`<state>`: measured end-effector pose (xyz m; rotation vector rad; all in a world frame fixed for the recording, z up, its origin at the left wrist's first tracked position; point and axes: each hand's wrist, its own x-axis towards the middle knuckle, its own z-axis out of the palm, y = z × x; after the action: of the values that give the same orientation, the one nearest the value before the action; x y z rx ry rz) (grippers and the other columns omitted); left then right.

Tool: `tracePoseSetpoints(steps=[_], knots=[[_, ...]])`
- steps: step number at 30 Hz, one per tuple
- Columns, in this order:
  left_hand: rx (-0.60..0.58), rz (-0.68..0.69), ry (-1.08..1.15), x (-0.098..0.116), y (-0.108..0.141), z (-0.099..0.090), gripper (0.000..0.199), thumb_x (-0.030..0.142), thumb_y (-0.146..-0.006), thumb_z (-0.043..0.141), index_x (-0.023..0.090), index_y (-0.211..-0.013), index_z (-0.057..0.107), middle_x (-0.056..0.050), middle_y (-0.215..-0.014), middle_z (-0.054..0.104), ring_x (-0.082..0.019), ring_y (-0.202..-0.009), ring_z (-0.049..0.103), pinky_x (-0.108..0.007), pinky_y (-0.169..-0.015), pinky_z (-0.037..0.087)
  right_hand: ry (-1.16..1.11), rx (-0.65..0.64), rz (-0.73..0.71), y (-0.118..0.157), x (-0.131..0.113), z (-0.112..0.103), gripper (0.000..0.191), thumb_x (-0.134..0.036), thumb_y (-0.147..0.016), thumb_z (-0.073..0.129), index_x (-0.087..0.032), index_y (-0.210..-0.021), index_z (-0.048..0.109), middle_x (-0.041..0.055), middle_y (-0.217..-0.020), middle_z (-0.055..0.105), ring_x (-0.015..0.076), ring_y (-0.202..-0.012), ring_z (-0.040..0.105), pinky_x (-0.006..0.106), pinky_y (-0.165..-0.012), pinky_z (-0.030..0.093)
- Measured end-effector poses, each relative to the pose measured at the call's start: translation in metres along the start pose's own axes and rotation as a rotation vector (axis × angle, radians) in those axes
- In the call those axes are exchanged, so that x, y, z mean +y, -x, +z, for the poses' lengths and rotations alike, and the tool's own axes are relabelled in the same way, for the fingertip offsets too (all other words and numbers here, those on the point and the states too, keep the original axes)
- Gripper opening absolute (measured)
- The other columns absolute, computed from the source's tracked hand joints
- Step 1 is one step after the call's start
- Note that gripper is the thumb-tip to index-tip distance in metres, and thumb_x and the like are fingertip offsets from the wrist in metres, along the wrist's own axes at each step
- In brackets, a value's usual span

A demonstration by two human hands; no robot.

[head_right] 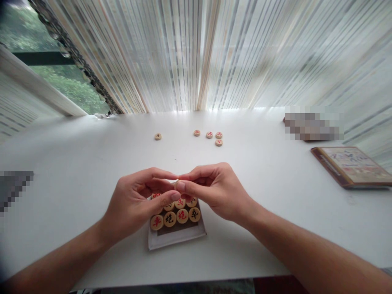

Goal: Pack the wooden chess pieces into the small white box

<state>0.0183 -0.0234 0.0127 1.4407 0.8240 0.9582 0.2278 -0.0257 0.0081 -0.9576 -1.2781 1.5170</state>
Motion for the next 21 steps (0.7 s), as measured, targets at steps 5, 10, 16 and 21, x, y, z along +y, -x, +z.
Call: tracePoseSetpoints(steps=[5,10,16,21], knots=[[0.062,-0.025,-0.017,-0.0007,-0.0008,0.0007,0.027,0.017,-0.078,0.094,0.015,-0.102,0.080,-0.006,-0.085,0.087,-0.023,-0.079,0.085,-0.025,-0.069,0.069,0.043,-0.032,-0.051,0.0003,0.0004,-0.0005,0.026,-0.037,-0.078,0.097,-0.021,-0.098,0.091,0.0068,-0.080,0.081,0.0185,-0.072,0.075,0.029,-0.067,0.064],[0.090,-0.030,0.013,0.0000,-0.0012,0.0008,0.020,0.022,-0.083,0.091,0.014,-0.099,0.082,-0.008,-0.086,0.087,-0.021,-0.076,0.084,-0.025,-0.070,0.070,0.011,-0.047,-0.058,0.0006,0.0027,-0.0012,0.027,-0.031,-0.080,0.095,-0.023,-0.105,0.089,0.0075,-0.091,0.084,0.0196,-0.082,0.078,0.031,-0.075,0.067],[0.081,-0.108,0.100,0.0043,-0.0037,-0.0019,0.020,0.025,-0.085,0.089,0.013,-0.100,0.083,-0.009,-0.087,0.087,-0.019,-0.068,0.083,-0.024,-0.066,0.070,-0.085,-0.018,0.002,0.0001,0.0049,0.0001,0.036,-0.027,-0.070,0.102,-0.021,-0.103,0.088,0.0079,-0.094,0.086,0.0239,-0.089,0.082,0.039,-0.087,0.070],[0.058,-0.132,0.138,0.0060,-0.0048,-0.0029,0.027,0.025,-0.080,0.094,0.012,-0.102,0.084,-0.008,-0.082,0.086,-0.020,-0.069,0.083,-0.024,-0.067,0.070,-0.080,0.026,0.009,-0.0015,0.0044,-0.0004,0.041,-0.031,-0.061,0.106,-0.019,-0.095,0.087,0.0083,-0.089,0.086,0.0244,-0.083,0.083,0.039,-0.083,0.072]])
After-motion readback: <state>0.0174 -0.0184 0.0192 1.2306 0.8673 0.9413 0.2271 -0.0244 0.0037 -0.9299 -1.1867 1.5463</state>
